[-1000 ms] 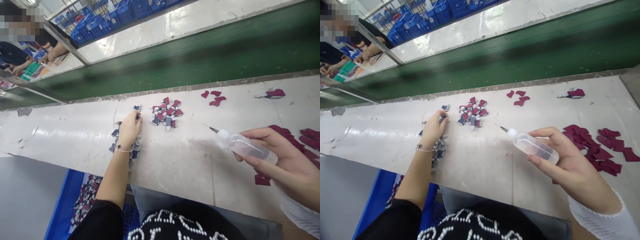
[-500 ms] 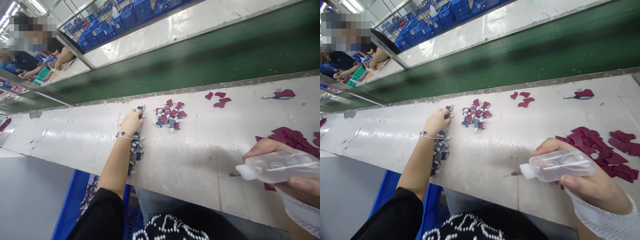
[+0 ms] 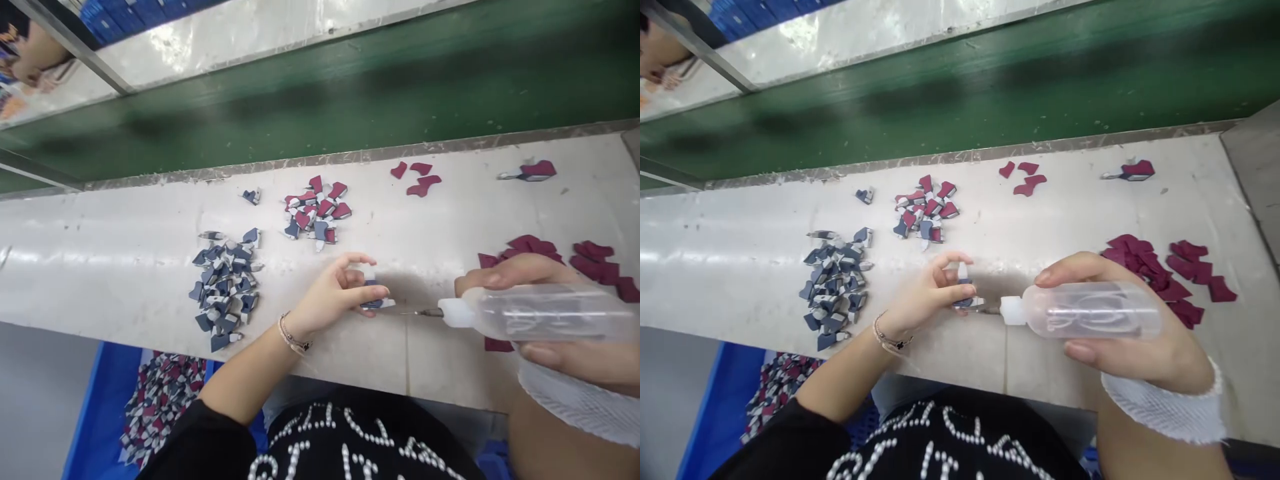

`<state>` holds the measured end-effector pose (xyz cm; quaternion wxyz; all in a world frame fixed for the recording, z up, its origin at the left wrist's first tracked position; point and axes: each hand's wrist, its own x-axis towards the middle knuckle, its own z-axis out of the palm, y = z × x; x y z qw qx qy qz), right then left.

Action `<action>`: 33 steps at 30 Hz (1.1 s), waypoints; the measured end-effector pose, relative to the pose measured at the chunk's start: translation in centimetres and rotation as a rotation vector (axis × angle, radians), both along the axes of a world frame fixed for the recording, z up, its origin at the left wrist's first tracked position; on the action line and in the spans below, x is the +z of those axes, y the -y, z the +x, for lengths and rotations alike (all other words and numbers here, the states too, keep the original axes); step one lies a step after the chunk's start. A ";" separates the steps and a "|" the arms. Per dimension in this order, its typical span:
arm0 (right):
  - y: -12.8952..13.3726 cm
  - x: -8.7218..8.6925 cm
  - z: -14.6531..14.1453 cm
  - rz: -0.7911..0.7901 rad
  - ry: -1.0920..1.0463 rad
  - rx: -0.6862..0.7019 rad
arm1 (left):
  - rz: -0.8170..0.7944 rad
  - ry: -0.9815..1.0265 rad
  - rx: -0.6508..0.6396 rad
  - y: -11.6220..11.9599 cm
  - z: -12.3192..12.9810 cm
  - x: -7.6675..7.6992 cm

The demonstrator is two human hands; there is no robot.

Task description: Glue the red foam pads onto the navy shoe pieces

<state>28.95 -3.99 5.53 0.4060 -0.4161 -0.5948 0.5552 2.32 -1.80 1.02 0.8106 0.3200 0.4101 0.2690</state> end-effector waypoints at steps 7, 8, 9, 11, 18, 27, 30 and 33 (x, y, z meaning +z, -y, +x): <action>-0.5 0.0 -2.1 -0.053 0.151 -0.159 | 0.021 0.144 -0.031 0.7 -0.3 -1.6; -0.4 0.2 -2.6 -0.060 0.171 -0.199 | 0.042 0.136 -0.021 1.0 -0.2 -1.6; -0.3 0.3 -3.1 -0.067 0.190 -0.234 | 0.057 0.119 0.002 1.2 -0.1 -1.6; 0.1 0.7 -4.1 -0.090 0.234 -0.251 | 0.072 0.083 0.067 1.7 0.3 -1.7; 1.2 1.6 -6.1 -0.080 0.404 -0.326 | 0.122 -0.043 0.072 2.8 1.1 -2.3; 0.5 0.9 -5.5 0.063 0.433 -0.206 | 0.130 -0.052 0.053 2.7 1.4 -1.9; 0.6 0.9 -5.6 0.065 0.442 -0.234 | 0.116 -0.018 0.072 2.5 1.6 -1.7; 0.7 1.0 -5.7 0.084 0.460 -0.234 | 0.117 -0.014 0.071 2.5 1.5 -1.7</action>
